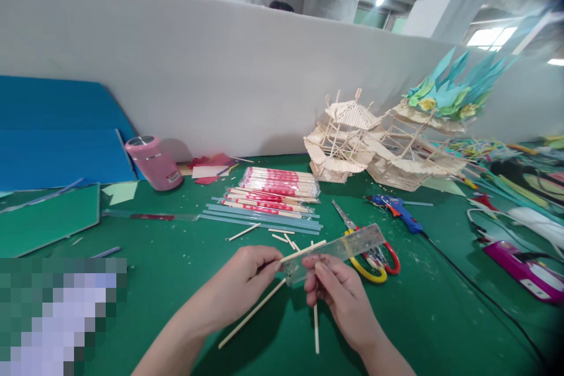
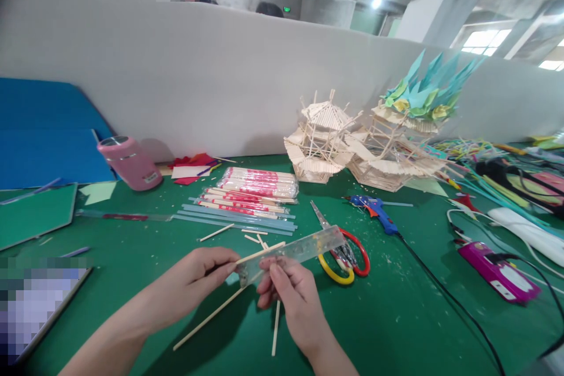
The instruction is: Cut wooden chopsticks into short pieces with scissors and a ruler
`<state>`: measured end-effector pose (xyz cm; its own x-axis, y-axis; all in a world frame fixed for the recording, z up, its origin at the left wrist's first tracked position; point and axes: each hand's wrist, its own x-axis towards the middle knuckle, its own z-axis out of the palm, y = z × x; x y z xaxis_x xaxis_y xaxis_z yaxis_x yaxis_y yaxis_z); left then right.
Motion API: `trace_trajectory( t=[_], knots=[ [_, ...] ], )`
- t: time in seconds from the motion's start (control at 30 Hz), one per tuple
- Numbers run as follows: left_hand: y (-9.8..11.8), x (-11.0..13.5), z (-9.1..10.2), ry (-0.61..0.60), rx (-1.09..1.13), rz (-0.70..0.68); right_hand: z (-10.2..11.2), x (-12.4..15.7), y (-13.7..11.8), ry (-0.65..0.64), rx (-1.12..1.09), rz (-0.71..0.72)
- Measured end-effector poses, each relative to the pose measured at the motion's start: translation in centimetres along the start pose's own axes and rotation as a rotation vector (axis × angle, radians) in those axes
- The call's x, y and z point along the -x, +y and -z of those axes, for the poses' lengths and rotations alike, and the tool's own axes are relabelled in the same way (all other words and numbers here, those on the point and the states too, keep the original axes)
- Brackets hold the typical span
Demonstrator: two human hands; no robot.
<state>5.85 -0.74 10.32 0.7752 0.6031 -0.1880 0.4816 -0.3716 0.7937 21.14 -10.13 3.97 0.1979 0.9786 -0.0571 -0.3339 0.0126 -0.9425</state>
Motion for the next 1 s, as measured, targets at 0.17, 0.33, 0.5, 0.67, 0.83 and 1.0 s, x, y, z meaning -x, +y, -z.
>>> trace_trajectory(
  t=[0.17, 0.33, 0.5, 0.67, 0.83, 1.0],
  knots=[
    [-0.09, 0.02, -0.02, 0.003, -0.004, -0.003, 0.02, 0.07, 0.01, 0.004, 0.005, -0.003],
    [0.01, 0.01, 0.0, 0.0, -0.005, -0.005, 0.02, 0.05, 0.01, 0.0, 0.005, -0.006],
    [0.06, -0.03, -0.03, 0.005, -0.014, -0.005, -0.02, -0.04, -0.01, 0.012, 0.007, -0.007],
    [0.14, -0.06, -0.03, 0.003, -0.025, -0.012, -0.01, -0.01, 0.13, 0.01, -0.003, -0.007],
    [0.13, -0.23, -0.06, 0.015, -0.049, -0.013, 0.03, -0.16, 0.28, 0.001, 0.001, -0.005],
    [0.1, -0.08, -0.11, 0.005, -0.05, -0.007, 0.04, -0.28, 0.32, -0.003, 0.002, 0.002]
  ],
)
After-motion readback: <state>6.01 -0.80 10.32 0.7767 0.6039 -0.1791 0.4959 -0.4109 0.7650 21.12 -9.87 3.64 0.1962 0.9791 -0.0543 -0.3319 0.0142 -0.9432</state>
